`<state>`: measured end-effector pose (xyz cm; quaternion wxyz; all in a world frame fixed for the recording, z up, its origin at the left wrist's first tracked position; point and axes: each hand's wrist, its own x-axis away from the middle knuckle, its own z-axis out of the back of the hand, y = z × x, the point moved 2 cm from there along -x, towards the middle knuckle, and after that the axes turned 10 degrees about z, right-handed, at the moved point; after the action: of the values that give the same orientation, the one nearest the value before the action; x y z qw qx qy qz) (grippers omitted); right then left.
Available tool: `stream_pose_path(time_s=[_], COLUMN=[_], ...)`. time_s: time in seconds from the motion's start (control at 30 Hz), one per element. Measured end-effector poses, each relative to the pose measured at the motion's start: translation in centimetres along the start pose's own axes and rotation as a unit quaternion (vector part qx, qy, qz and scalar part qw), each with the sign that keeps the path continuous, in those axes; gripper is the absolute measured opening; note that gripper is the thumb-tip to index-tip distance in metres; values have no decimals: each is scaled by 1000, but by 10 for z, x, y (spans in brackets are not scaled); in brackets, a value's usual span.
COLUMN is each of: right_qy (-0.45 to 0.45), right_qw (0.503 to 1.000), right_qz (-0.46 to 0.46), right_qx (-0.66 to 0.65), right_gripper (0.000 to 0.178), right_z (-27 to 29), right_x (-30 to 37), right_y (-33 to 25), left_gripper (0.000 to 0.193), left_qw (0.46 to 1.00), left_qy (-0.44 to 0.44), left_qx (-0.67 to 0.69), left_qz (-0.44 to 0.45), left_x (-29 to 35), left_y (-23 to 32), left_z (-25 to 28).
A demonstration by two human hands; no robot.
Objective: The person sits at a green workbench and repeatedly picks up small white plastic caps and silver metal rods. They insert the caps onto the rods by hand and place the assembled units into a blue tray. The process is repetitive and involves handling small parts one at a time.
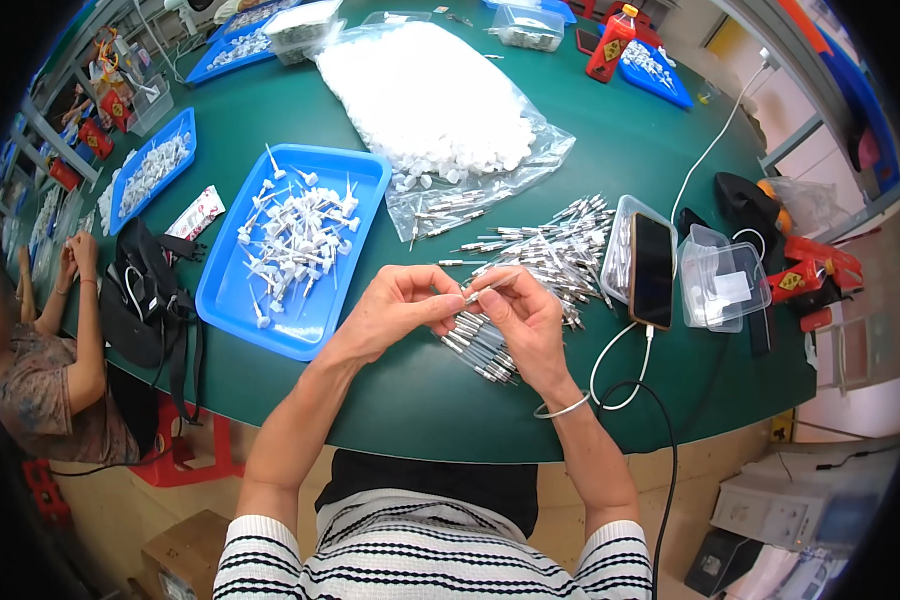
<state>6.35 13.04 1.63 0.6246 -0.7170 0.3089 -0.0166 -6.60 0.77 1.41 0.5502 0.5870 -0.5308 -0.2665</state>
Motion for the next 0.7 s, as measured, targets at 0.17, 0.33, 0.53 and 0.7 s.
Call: stream_pose_path(time_s=[0.17, 0.33, 0.53, 0.7], right_qy=[-8, 33, 84, 86], right_qw=[1000, 999, 995, 994], right_qz=[-2, 21, 45, 56], right_qx=[16, 4, -31, -29], right_gripper=[14, 12, 14, 14], right_z=[1, 5, 8, 3], right_x=[1, -1, -1, 0], right_y=[1, -1, 1, 4], left_gripper=[12, 12, 13, 20], left_qw=[999, 998, 998, 995], left_qy=[-9, 51, 30, 35], left_qx=[-35, -21, 57, 95], left_qz=[6, 5, 4, -20], left_x=[-1, 2, -1, -3], left_y=[6, 10, 2, -5], left_z=[7, 12, -5, -8])
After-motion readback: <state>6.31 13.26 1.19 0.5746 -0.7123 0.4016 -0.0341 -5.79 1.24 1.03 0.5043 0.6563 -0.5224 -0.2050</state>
